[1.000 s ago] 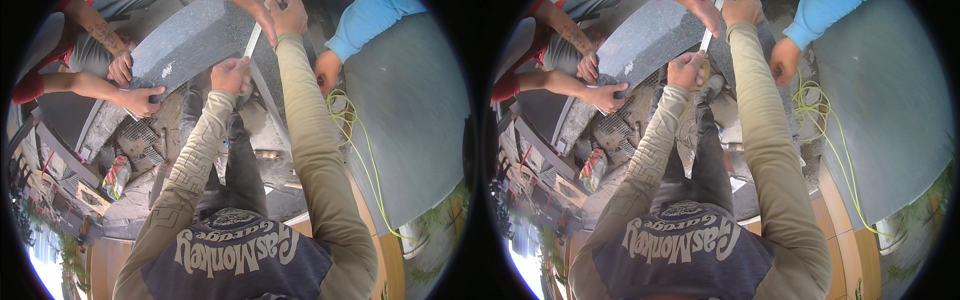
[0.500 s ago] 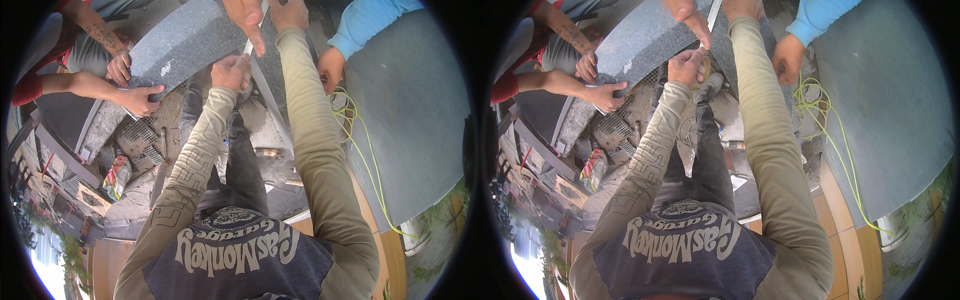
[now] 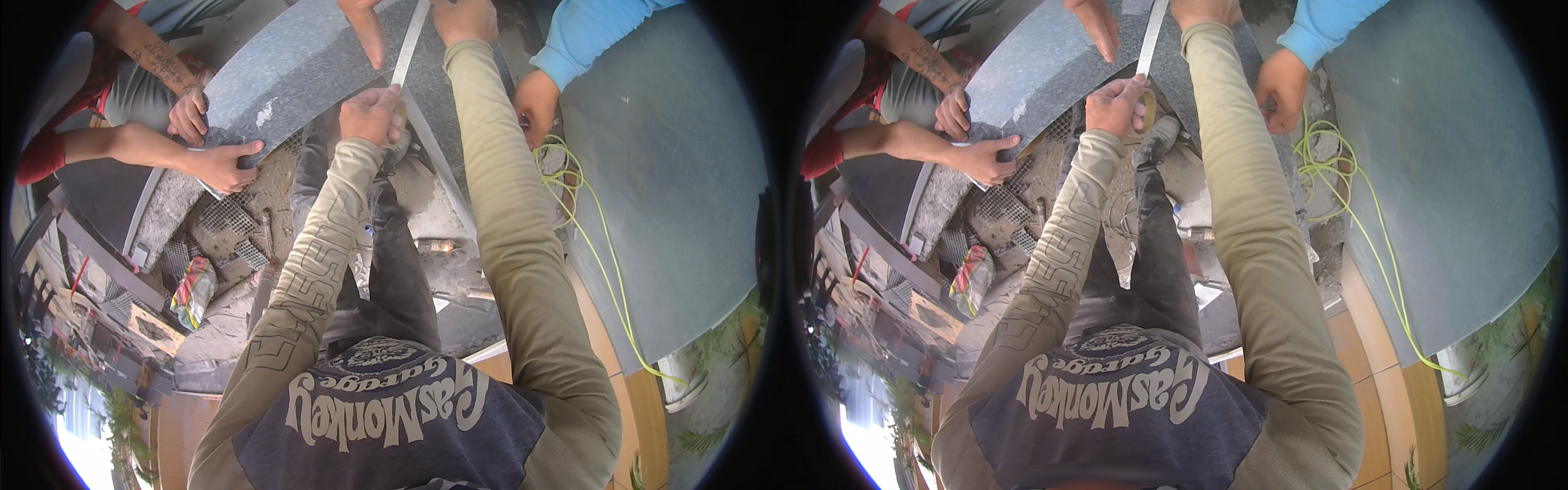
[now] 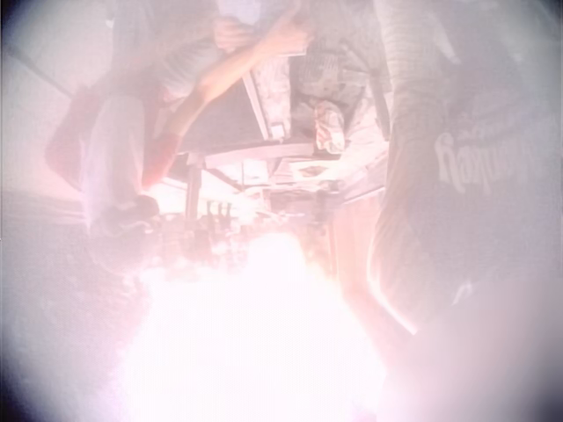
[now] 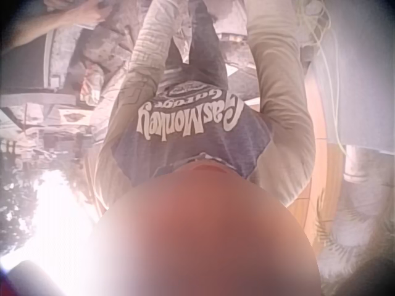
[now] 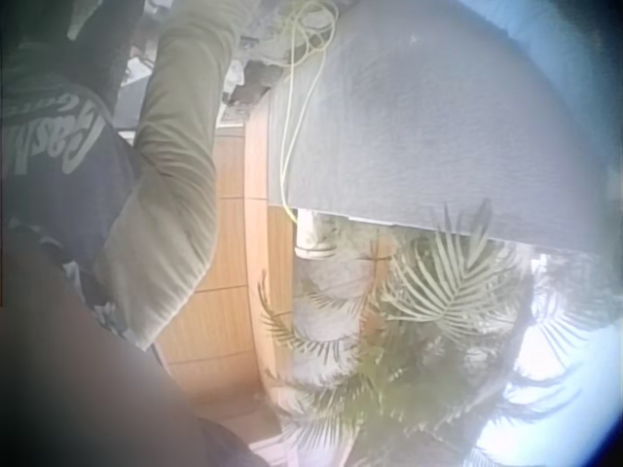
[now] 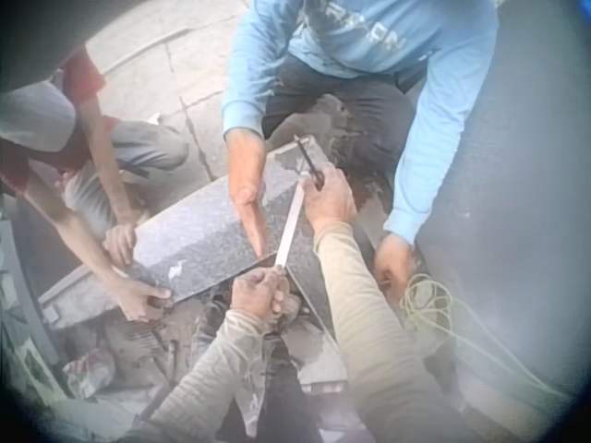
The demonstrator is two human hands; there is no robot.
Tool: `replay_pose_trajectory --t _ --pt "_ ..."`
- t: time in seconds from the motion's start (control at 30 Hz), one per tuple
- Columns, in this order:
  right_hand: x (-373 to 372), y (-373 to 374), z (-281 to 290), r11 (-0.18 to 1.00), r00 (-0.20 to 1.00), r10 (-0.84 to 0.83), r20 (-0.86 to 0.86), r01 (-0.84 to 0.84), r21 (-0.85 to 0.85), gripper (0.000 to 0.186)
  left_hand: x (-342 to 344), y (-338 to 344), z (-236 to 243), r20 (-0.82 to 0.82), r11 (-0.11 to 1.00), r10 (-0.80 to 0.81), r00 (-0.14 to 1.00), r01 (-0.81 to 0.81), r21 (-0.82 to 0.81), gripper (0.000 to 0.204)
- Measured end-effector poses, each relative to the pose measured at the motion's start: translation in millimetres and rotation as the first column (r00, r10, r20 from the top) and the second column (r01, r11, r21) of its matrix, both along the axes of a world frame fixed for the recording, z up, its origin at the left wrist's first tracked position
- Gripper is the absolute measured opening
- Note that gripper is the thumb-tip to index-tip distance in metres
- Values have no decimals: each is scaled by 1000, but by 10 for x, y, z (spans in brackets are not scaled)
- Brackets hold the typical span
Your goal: The person positions a large stone tile onto a prepared surface with assistance from two coworkers. They use a power grinder to cut and shape the tile, apply adhesive, and measure the tile with a tape measure. The team collaborates to align and secure the tile in place.
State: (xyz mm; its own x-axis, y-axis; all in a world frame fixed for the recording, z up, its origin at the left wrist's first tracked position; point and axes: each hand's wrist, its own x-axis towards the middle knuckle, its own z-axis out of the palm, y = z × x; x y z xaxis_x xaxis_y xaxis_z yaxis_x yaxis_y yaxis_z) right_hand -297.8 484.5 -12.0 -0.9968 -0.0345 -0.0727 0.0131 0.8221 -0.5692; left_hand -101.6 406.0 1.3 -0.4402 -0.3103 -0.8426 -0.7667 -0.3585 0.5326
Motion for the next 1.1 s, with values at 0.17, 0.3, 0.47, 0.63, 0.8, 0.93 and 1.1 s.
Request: replay_pose_trajectory --t 0.17,0.3,0.47,0.63,0.8,0.93,1.1 --pt "-27 10 8 999 1000 14 24 -13 -43 36 19 -18 -76 -50 1000 14 999 -14 19 32" --pt "-84 8 -30 1000 999 -24 31 24 -5 43 16 -2 -118 -34 1000 -16 999 16 -1 32" --pt "4 -73 62 994 991 -113 68 113 7 27 12 7 -153 -41 999 -26 999 25 -20 35" --pt "47 -100 -31 985 985 -172 3 172 26 36 21 -11 -174 -54 999 -38 998 37 -23 36" --pt "-70 -94 77 981 961 -183 205 191 -18 37 40 -16 -141 -60 999 -35 998 33 -29 34" --pt "-50 -133 75 982 976 -188 112 183 48 41 46 -12 -174 -71 999 -28 997 26 -33 33" --pt "24 -53 -25 993 992 -115 53 117 -17 44 35 -15 -218 -99 1000 -3 995 2 -8 31"
